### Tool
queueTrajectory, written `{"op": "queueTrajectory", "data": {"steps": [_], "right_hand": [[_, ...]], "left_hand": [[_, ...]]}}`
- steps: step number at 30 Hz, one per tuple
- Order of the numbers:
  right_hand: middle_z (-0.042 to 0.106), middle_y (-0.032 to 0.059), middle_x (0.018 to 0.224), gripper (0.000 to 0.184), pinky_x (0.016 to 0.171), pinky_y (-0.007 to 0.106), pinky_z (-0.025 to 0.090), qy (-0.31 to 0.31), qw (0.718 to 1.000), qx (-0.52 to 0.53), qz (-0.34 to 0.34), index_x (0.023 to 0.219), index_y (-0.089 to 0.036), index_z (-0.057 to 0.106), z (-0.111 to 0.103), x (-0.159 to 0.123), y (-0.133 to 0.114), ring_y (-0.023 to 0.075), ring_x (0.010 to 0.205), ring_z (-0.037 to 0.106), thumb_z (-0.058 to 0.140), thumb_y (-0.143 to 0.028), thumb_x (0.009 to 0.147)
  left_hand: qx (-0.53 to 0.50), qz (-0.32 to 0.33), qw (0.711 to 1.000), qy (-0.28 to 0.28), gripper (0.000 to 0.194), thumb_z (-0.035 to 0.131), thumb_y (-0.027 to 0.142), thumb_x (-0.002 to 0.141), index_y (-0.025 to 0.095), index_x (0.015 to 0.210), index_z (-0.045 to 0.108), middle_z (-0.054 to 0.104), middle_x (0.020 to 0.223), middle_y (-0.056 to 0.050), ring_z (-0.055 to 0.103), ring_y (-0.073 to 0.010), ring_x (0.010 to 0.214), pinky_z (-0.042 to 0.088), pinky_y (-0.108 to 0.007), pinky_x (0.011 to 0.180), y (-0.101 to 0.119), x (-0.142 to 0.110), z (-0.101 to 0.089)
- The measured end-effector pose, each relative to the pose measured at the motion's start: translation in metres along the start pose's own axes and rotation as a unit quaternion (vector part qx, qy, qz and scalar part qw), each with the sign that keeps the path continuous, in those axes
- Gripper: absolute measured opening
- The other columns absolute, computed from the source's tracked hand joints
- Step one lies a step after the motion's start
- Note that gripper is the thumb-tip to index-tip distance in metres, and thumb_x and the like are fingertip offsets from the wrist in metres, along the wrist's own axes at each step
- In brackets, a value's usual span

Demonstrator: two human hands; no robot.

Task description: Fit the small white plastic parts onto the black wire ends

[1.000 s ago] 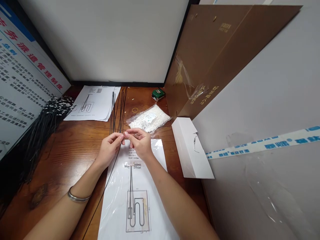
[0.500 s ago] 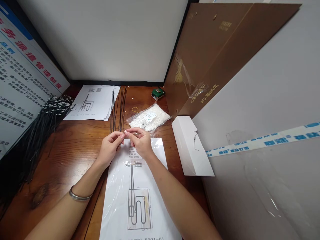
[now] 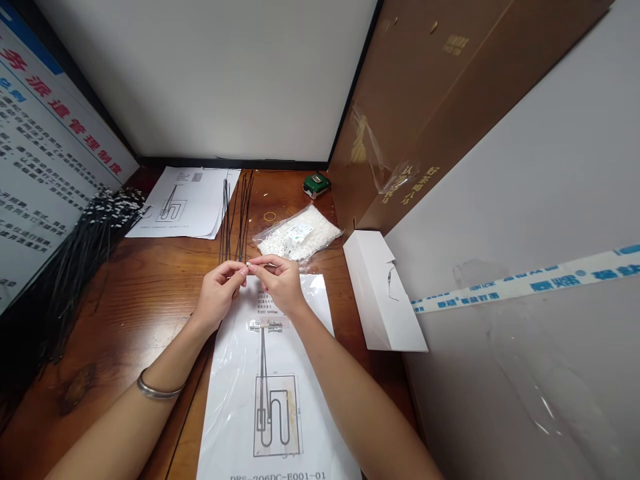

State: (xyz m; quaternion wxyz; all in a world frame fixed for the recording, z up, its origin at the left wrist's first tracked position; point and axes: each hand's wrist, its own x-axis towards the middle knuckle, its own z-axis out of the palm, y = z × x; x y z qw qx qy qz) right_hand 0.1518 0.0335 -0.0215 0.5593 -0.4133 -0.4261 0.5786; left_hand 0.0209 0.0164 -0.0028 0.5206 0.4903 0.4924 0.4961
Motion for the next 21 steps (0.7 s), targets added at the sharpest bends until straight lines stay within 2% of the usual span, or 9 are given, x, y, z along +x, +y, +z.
{"op": "queueTrajectory", "data": {"steps": [10, 21], "right_hand": [[0.054, -0.0044, 0.049, 0.017, 0.034, 0.021, 0.025, -0.012, 1.000, 0.011, 0.003, 0.072, -0.018, 0.068, -0.0007, -0.0001, 0.0007, 0.0048, 0.035, 0.035, 0.076, -0.031, 0.064], [0.050, -0.0060, 0.044, 0.016, 0.034, 0.021, 0.025, -0.022, 1.000, -0.002, 0.001, 0.071, -0.018, 0.066, -0.0025, -0.0004, 0.0018, 0.0055, 0.034, 0.036, 0.074, -0.031, 0.066]], "left_hand": [[0.025, 0.015, 0.999, 0.013, 0.016, 0.064, 0.032, 0.075, 0.017, 0.072, 0.064, 0.054, 0.061, 0.002, 0.047, -0.0110, 0.056, 0.040, -0.023, 0.055, -0.0007, -0.0018, 0.0020], [0.061, 0.042, 0.997, 0.025, 0.015, 0.060, 0.029, 0.077, 0.016, 0.074, 0.067, 0.065, 0.070, -0.002, 0.053, -0.0142, 0.064, 0.042, -0.025, 0.061, -0.0018, -0.0034, 0.0042]]}}
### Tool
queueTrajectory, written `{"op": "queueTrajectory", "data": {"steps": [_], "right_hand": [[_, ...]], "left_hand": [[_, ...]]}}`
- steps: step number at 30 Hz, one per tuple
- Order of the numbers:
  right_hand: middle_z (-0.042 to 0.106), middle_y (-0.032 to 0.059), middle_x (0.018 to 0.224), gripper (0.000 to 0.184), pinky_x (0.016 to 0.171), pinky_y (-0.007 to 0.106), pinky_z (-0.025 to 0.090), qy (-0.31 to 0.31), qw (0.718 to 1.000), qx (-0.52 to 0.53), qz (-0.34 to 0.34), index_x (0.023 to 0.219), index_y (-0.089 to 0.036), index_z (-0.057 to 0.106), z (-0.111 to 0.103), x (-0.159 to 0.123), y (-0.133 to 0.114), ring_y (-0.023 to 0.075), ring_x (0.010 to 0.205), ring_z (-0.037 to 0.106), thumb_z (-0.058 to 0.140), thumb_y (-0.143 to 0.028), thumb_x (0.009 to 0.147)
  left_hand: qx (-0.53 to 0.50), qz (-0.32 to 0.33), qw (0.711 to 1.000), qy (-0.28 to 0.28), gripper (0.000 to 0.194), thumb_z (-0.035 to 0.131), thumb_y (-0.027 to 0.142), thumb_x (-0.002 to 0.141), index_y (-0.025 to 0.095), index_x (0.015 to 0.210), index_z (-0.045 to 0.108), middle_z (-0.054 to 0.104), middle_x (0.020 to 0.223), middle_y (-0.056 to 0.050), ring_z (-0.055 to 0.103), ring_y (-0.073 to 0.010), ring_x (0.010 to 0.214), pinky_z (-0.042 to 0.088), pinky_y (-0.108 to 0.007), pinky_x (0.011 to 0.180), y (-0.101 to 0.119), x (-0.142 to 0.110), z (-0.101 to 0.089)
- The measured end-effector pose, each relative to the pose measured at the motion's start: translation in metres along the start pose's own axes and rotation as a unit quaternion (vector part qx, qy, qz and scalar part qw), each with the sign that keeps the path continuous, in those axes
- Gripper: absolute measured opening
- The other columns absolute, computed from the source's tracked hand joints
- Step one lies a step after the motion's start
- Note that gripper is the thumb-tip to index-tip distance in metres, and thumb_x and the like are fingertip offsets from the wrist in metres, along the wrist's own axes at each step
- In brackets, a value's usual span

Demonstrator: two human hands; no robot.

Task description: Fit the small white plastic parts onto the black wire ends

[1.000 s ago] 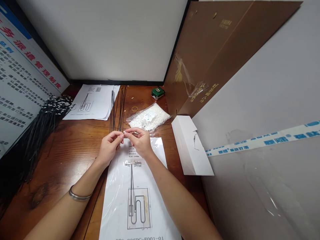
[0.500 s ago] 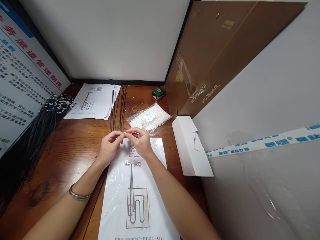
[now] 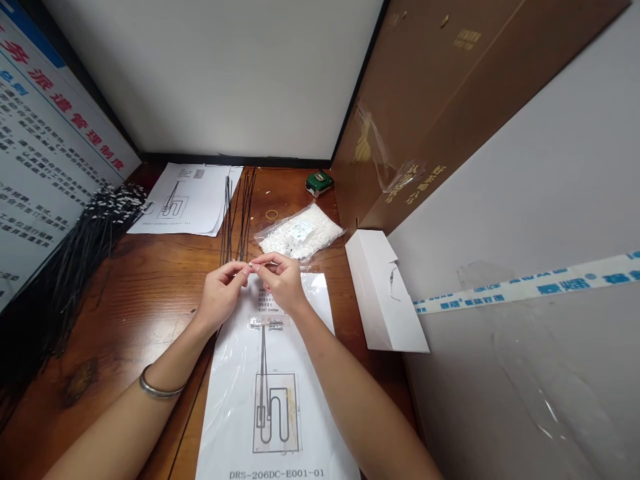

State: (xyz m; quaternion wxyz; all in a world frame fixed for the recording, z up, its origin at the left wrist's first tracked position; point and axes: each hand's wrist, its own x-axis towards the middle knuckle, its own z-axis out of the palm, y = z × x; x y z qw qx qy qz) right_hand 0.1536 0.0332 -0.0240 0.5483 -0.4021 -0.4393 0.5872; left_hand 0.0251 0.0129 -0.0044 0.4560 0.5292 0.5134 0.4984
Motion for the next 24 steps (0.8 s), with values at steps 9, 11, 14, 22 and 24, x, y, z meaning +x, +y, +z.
{"op": "queueTrajectory", "data": {"steps": [9, 11, 14, 22, 24], "right_hand": [[0.051, -0.0053, 0.045, 0.018, 0.034, 0.021, 0.025, 0.003, 1.000, 0.001, 0.003, 0.069, -0.017, 0.066, -0.0001, 0.0001, -0.0017, 0.0049, 0.034, 0.035, 0.074, -0.032, 0.064], [0.051, -0.0052, 0.045, 0.017, 0.034, 0.021, 0.025, 0.005, 1.000, -0.001, 0.005, 0.069, -0.017, 0.066, 0.0000, -0.0002, -0.0022, 0.0050, 0.034, 0.035, 0.074, -0.032, 0.064], [0.053, -0.0044, 0.047, 0.017, 0.034, 0.021, 0.025, 0.005, 1.000, -0.005, 0.006, 0.069, -0.017, 0.066, 0.0008, -0.0008, -0.0034, 0.0052, 0.034, 0.036, 0.074, -0.032, 0.064], [0.061, 0.0004, 0.062, 0.015, 0.035, 0.020, 0.028, 0.006, 0.999, -0.037, -0.018, 0.070, -0.018, 0.066, 0.0017, -0.0013, -0.0014, 0.0076, 0.043, 0.046, 0.072, -0.031, 0.066], [0.062, 0.0015, 0.067, 0.014, 0.036, 0.020, 0.030, 0.004, 0.999, -0.044, -0.029, 0.070, -0.018, 0.066, 0.0014, -0.0012, 0.0004, 0.0085, 0.047, 0.049, 0.071, -0.030, 0.067]], "left_hand": [[0.012, 0.004, 1.000, 0.004, 0.017, 0.057, 0.031, 0.080, 0.016, 0.076, 0.066, 0.062, 0.069, -0.001, 0.049, -0.0132, 0.062, 0.039, -0.024, 0.058, -0.0012, -0.0014, 0.0006], [0.012, 0.006, 1.000, 0.000, 0.018, 0.057, 0.031, 0.081, 0.016, 0.076, 0.065, 0.061, 0.069, -0.001, 0.049, -0.0133, 0.063, 0.039, -0.024, 0.059, -0.0006, -0.0016, 0.0006], [0.012, 0.004, 1.000, -0.001, 0.018, 0.057, 0.032, 0.081, 0.017, 0.075, 0.064, 0.060, 0.070, -0.001, 0.050, -0.0136, 0.063, 0.040, -0.024, 0.059, 0.0001, -0.0017, 0.0002], [0.021, 0.003, 1.000, 0.004, 0.016, 0.057, 0.030, 0.080, 0.017, 0.074, 0.064, 0.061, 0.070, -0.001, 0.051, -0.0137, 0.064, 0.040, -0.024, 0.060, -0.0005, -0.0004, -0.0001], [0.021, 0.001, 1.000, 0.005, 0.016, 0.058, 0.030, 0.080, 0.016, 0.073, 0.064, 0.061, 0.070, 0.000, 0.051, -0.0137, 0.064, 0.040, -0.024, 0.060, -0.0005, -0.0002, 0.0001]]}}
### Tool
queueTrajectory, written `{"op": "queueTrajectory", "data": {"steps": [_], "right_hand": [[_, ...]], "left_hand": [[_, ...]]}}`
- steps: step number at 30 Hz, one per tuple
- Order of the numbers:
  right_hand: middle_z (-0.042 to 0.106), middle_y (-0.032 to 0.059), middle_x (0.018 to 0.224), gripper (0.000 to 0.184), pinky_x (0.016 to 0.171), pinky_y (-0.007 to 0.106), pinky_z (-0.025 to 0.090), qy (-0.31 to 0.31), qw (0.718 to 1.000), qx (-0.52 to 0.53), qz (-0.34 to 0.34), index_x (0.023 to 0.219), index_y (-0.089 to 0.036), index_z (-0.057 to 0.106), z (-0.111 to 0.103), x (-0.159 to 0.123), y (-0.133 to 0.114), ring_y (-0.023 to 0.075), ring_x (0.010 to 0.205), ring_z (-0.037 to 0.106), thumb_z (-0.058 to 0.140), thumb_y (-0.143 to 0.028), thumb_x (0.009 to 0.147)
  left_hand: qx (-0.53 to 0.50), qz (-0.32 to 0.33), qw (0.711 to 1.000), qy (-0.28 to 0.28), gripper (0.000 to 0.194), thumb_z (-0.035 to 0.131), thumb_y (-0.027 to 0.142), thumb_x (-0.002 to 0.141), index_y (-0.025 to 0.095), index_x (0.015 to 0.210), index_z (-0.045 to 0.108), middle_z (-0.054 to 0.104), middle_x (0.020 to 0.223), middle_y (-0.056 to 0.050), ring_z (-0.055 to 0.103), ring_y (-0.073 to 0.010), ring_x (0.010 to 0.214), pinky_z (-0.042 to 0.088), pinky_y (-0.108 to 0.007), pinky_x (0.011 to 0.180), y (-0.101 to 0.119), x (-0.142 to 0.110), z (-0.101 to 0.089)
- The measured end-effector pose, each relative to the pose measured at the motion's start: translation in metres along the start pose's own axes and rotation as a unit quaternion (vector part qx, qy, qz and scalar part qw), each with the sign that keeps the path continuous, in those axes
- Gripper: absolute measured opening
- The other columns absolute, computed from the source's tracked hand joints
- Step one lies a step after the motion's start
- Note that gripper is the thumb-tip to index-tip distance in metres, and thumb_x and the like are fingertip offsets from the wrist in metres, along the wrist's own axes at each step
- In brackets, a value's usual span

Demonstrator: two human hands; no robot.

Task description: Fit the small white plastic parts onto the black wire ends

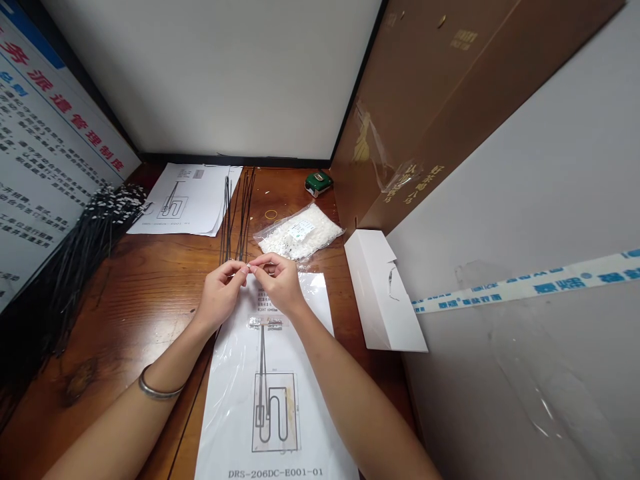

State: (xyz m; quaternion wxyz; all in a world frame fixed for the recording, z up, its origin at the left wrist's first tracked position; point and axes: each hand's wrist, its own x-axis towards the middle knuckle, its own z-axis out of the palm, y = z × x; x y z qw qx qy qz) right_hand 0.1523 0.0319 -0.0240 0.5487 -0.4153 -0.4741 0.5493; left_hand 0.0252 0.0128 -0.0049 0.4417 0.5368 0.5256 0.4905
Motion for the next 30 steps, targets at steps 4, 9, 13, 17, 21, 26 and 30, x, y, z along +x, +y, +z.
{"op": "queueTrajectory", "data": {"steps": [4, 9, 13, 17, 21, 26, 30], "right_hand": [[0.063, 0.0023, 0.070, 0.013, 0.037, 0.020, 0.030, 0.004, 1.000, -0.002, -0.004, 0.070, -0.017, 0.067, 0.0005, 0.0000, 0.0003, 0.0086, 0.049, 0.050, 0.071, -0.029, 0.067], [0.059, -0.0001, 0.059, 0.013, 0.038, 0.022, 0.031, 0.023, 1.000, 0.005, 0.014, 0.070, -0.018, 0.066, 0.0016, -0.0004, -0.0039, 0.0092, 0.046, 0.048, 0.071, -0.030, 0.067], [0.060, 0.0006, 0.062, 0.013, 0.039, 0.022, 0.033, 0.023, 1.000, -0.005, 0.001, 0.069, -0.018, 0.066, 0.0018, -0.0008, -0.0024, 0.0091, 0.046, 0.048, 0.071, -0.030, 0.069], [0.063, 0.0020, 0.070, 0.011, 0.041, 0.023, 0.036, 0.024, 0.999, -0.035, -0.026, 0.072, -0.017, 0.066, 0.0013, -0.0016, 0.0018, 0.0091, 0.049, 0.050, 0.069, -0.028, 0.071], [0.065, 0.0031, 0.074, 0.007, 0.048, 0.025, 0.043, 0.027, 0.995, -0.067, -0.063, 0.073, -0.017, 0.066, 0.0003, -0.0018, 0.0027, 0.0120, 0.057, 0.057, 0.067, -0.024, 0.072], [0.065, 0.0037, 0.077, 0.006, 0.054, 0.026, 0.048, 0.021, 0.992, -0.092, -0.088, 0.073, -0.018, 0.066, 0.0007, -0.0023, 0.0017, 0.0145, 0.066, 0.061, 0.065, -0.023, 0.074], [0.064, 0.0028, 0.079, 0.008, 0.047, 0.024, 0.044, 0.021, 0.994, -0.076, -0.073, 0.074, -0.017, 0.065, 0.0012, -0.0028, 0.0027, 0.0112, 0.057, 0.058, 0.067, -0.025, 0.073]], "left_hand": [[0.001, -0.007, 1.000, 0.008, 0.016, 0.058, 0.030, 0.079, 0.016, 0.073, 0.064, 0.061, 0.070, -0.001, 0.052, -0.0138, 0.064, 0.041, -0.024, 0.060, 0.0009, -0.0001, 0.0003], [-0.012, -0.023, 1.000, 0.003, 0.016, 0.062, 0.032, 0.077, 0.016, 0.075, 0.064, 0.063, 0.070, -0.002, 0.057, -0.0154, 0.067, 0.044, -0.026, 0.063, 0.0028, 0.0002, 0.0001], [-0.024, -0.025, 0.999, 0.004, 0.015, 0.063, 0.031, 0.076, 0.016, 0.073, 0.063, 0.064, 0.071, -0.002, 0.059, -0.0162, 0.070, 0.045, -0.027, 0.066, 0.0019, 0.0005, -0.0002], [-0.022, -0.016, 1.000, 0.001, 0.015, 0.060, 0.029, 0.079, 0.016, 0.072, 0.063, 0.065, 0.073, -0.003, 0.059, -0.0162, 0.073, 0.046, -0.027, 0.069, -0.0008, 0.0009, -0.0005], [-0.024, -0.012, 1.000, -0.008, 0.014, 0.059, 0.028, 0.080, 0.016, 0.073, 0.064, 0.065, 0.073, -0.002, 0.060, -0.0160, 0.074, 0.046, -0.026, 0.070, -0.0036, 0.0015, -0.0012], [-0.030, -0.012, 0.999, -0.008, 0.014, 0.060, 0.029, 0.079, 0.016, 0.073, 0.064, 0.065, 0.073, -0.002, 0.060, -0.0162, 0.074, 0.046, -0.027, 0.071, -0.0058, 0.0020, -0.0018], [-0.031, -0.008, 0.999, -0.006, 0.014, 0.061, 0.029, 0.079, 0.016, 0.073, 0.064, 0.066, 0.073, -0.002, 0.060, -0.0162, 0.073, 0.046, -0.027, 0.071, -0.0063, 0.0025, -0.0016]]}}
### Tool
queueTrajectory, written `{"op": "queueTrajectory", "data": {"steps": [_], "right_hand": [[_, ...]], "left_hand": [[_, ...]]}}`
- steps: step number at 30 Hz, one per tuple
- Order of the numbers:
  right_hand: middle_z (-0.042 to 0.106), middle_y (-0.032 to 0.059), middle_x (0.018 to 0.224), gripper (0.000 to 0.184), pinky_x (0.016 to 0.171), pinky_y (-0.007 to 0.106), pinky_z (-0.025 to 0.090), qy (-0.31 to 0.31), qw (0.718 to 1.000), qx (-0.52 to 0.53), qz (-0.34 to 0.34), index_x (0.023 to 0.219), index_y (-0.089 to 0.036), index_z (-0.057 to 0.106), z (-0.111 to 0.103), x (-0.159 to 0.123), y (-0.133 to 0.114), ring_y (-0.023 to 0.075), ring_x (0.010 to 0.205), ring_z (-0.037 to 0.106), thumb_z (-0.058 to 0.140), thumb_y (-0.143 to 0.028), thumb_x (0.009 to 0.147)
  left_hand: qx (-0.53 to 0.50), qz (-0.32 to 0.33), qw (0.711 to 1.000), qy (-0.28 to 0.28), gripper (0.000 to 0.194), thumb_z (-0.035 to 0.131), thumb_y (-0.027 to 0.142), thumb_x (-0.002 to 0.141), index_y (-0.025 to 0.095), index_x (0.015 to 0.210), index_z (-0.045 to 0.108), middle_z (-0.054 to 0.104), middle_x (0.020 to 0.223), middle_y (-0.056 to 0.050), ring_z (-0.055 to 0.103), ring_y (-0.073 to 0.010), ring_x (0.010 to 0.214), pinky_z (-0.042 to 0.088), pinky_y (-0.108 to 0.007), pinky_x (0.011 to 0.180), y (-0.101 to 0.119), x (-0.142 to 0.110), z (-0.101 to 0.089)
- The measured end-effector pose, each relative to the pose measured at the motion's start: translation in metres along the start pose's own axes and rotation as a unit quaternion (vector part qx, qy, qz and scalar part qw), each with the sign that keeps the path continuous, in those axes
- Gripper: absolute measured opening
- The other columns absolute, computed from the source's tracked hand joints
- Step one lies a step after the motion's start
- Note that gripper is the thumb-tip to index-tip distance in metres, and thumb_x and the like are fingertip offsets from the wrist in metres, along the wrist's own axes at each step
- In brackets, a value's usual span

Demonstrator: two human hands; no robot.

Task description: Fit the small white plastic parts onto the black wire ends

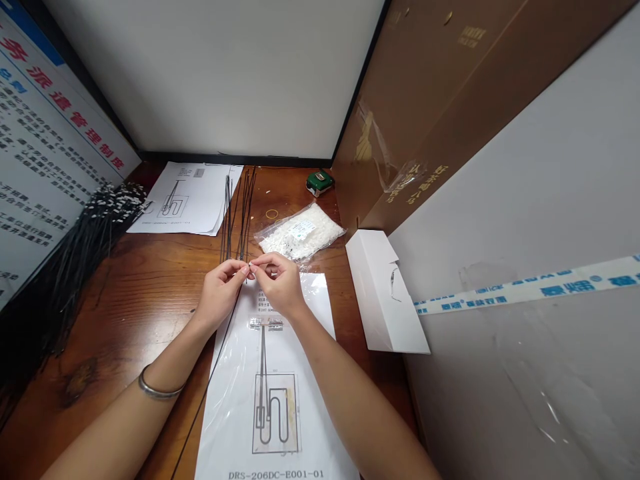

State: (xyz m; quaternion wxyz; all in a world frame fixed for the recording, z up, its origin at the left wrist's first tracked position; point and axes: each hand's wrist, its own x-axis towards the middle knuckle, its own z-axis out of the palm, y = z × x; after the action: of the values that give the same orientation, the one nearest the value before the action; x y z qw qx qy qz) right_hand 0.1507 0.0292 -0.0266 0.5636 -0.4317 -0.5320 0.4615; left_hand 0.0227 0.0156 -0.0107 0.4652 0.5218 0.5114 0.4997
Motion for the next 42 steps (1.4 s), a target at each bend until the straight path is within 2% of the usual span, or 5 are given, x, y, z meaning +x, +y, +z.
{"op": "queueTrajectory", "data": {"steps": [4, 13, 26, 42], "right_hand": [[0.063, 0.0019, 0.078, 0.009, 0.045, 0.023, 0.042, 0.000, 1.000, 0.015, 0.016, 0.074, -0.017, 0.066, -0.0005, 0.0000, 0.0013, 0.0092, 0.052, 0.055, 0.068, -0.025, 0.073], [0.064, 0.0019, 0.074, 0.006, 0.048, 0.026, 0.046, -0.005, 0.999, 0.026, 0.024, 0.073, -0.018, 0.067, -0.0012, 0.0015, -0.0001, 0.0116, 0.056, 0.057, 0.069, -0.023, 0.071], [0.064, 0.0032, 0.076, 0.003, 0.046, 0.024, 0.043, -0.014, 1.000, 0.018, 0.013, 0.072, -0.018, 0.068, -0.0023, 0.0019, 0.0029, 0.0122, 0.060, 0.057, 0.068, -0.021, 0.071], [0.065, 0.0042, 0.078, 0.007, 0.041, 0.022, 0.041, -0.012, 1.000, 0.000, 0.020, 0.071, -0.018, 0.068, -0.0023, 0.0012, 0.0023, 0.0127, 0.061, 0.058, 0.069, -0.025, 0.070]], "left_hand": [[-0.001, 0.000, 1.000, 0.003, 0.014, 0.061, 0.029, 0.078, 0.016, 0.072, 0.064, 0.065, 0.073, -0.002, 0.060, -0.0161, 0.072, 0.046, -0.027, 0.070, 0.0008, -0.0001, 0.0007], [0.001, 0.004, 1.000, -0.002, 0.014, 0.061, 0.029, 0.079, 0.016, 0.073, 0.063, 0.064, 0.073, -0.002, 0.059, -0.0159, 0.072, 0.046, -0.027, 0.069, 0.0004, -0.0011, -0.0001], [-0.005, 0.005, 1.000, -0.004, 0.014, 0.061, 0.029, 0.079, 0.017, 0.073, 0.063, 0.064, 0.072, -0.002, 0.058, -0.0160, 0.071, 0.045, -0.027, 0.068, -0.0006, -0.0021, -0.0006], [0.000, -0.002, 1.000, 0.004, 0.015, 0.062, 0.030, 0.077, 0.017, 0.070, 0.063, 0.063, 0.070, -0.003, 0.058, -0.0162, 0.069, 0.046, -0.027, 0.066, 0.0040, -0.0027, 0.0005]]}}
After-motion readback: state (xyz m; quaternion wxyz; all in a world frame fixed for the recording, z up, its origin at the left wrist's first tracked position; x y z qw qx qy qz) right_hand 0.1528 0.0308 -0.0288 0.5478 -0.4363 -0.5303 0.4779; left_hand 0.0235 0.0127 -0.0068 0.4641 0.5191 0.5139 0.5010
